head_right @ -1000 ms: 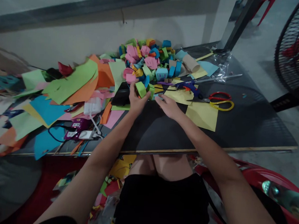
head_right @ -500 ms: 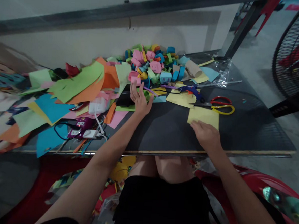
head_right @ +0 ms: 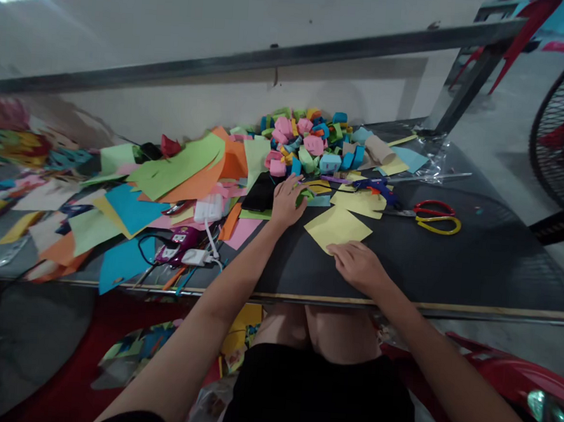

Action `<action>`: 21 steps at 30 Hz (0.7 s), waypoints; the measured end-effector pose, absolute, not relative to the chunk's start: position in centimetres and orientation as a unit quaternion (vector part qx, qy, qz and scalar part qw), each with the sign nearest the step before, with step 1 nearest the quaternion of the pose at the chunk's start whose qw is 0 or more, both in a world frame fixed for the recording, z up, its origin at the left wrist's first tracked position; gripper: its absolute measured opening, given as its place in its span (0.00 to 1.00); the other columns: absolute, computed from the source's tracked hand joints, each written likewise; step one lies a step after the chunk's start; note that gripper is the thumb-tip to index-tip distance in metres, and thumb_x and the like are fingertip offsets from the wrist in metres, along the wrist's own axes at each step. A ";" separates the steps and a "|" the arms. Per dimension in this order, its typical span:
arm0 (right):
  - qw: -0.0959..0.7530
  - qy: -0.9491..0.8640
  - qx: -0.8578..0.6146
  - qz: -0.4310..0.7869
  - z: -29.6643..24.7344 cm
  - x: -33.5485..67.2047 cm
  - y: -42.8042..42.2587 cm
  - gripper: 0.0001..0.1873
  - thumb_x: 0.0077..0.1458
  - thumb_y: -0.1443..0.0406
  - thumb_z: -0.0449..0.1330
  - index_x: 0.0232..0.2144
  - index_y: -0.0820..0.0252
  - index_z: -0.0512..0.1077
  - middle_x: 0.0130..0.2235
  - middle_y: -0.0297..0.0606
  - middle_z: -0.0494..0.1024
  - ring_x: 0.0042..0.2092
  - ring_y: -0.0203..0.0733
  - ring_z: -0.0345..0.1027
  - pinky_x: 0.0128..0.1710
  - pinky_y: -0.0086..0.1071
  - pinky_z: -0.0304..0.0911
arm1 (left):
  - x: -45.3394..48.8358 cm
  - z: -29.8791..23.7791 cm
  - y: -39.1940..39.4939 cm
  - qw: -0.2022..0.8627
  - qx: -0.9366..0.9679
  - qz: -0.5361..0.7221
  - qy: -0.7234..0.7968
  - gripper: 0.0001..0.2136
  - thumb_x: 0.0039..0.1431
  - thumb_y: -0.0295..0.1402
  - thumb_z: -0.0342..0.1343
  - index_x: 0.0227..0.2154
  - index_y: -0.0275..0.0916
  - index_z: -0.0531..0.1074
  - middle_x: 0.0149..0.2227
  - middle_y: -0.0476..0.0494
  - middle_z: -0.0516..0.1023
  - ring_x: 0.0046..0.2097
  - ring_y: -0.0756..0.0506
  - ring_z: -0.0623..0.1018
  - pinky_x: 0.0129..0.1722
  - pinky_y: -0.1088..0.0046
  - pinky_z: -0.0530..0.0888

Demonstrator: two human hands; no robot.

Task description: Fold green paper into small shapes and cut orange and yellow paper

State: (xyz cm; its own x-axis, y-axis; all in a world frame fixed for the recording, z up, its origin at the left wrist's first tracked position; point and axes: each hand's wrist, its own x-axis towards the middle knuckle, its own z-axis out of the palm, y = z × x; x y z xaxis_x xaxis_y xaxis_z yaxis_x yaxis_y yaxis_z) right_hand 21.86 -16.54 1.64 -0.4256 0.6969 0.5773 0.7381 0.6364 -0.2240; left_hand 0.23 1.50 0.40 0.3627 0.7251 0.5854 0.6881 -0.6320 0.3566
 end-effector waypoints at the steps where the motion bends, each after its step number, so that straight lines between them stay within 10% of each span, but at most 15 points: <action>1: 0.318 -0.839 -0.440 -0.018 1.5 21.9 -16.4 0.15 0.64 0.70 0.53 0.44 0.55 0.79 0.40 0.42 0.86 0.41 0.48 0.82 0.46 0.44 0.77 | 0.2 0.4 1.5 0.030 0.825 0.365 0.430 0.15 0.65 0.33 0.52 0.51 0.42 0.75 0.65 0.35 0.72 0.71 0.38 0.65 0.70 0.51 0.59; 14: 0.314 -0.785 -0.533 -0.016 1.1 22.2 -16.3 0.15 0.62 0.60 0.56 0.46 0.56 0.79 0.43 0.47 0.85 0.47 0.53 0.80 0.50 0.48 0.72 | -5.9 4.9 3.2 0.008 0.638 0.524 0.564 0.16 0.62 0.26 0.48 0.50 0.41 0.74 0.58 0.35 0.76 0.64 0.38 0.72 0.66 0.51 0.68; 21: 0.261 -0.797 -0.543 0.027 0.4 22.5 -15.2 0.22 0.61 0.54 0.59 0.52 0.59 0.77 0.59 0.51 0.78 0.60 0.58 0.72 0.59 0.54 0.65 | -16.8 11.2 1.7 0.035 0.613 0.415 0.671 0.12 0.60 0.30 0.53 0.46 0.40 0.75 0.53 0.35 0.79 0.58 0.35 0.76 0.65 0.52 0.68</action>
